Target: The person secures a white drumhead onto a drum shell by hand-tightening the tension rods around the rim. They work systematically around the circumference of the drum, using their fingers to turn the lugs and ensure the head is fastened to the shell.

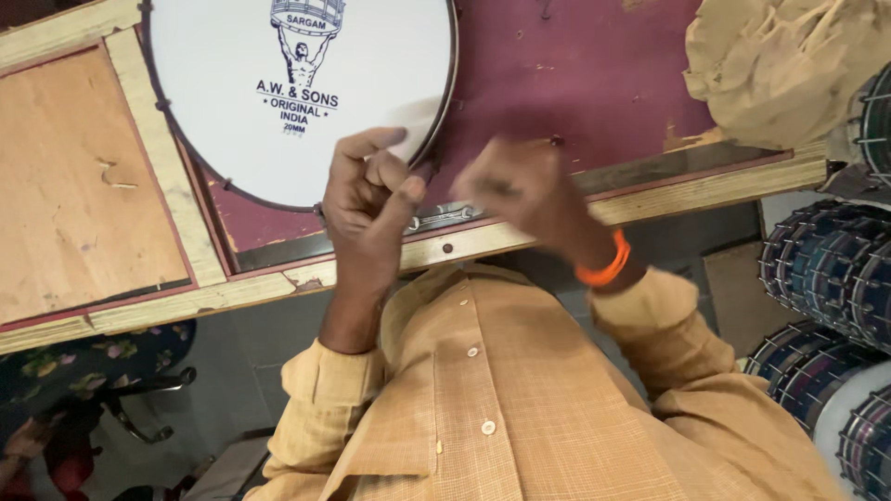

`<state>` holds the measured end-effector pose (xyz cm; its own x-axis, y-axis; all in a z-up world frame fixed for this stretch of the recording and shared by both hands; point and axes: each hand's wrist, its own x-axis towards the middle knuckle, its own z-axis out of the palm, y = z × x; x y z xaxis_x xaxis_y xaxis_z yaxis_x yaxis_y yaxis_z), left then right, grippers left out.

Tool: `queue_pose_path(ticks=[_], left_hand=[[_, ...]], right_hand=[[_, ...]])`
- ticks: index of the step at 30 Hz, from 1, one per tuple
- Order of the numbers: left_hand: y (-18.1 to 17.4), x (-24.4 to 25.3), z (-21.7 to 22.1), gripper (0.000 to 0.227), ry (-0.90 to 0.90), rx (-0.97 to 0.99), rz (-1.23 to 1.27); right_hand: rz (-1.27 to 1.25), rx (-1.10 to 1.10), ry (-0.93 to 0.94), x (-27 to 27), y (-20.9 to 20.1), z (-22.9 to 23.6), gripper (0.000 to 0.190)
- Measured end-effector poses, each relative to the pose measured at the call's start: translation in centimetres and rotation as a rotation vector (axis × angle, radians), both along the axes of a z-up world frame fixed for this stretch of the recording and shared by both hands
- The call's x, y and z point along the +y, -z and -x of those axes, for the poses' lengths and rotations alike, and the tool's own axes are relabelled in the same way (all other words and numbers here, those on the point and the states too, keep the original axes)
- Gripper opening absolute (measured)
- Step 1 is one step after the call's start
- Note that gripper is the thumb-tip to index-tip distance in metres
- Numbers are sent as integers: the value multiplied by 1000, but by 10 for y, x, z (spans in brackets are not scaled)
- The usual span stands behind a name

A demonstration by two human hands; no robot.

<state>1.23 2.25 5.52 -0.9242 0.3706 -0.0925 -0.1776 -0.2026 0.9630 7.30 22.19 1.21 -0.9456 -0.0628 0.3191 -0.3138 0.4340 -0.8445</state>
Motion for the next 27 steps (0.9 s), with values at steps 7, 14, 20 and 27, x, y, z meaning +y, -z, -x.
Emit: queue_pose_path(ticks=[7, 14, 20, 27], left_hand=[[14, 14, 5, 35, 54, 1025, 1057], [50, 6, 10, 14, 31, 1006, 1133], [49, -4, 16, 13, 11, 1060, 1119], [42, -39, 6, 14, 17, 1079, 1116]], right_hand=[[-567, -59, 447, 113, 112, 70, 43], [-912, -436, 463, 169, 200, 113, 10], [-792, 100, 481, 162, 162, 89, 9], [588, -343, 623, 114, 107, 34, 13]])
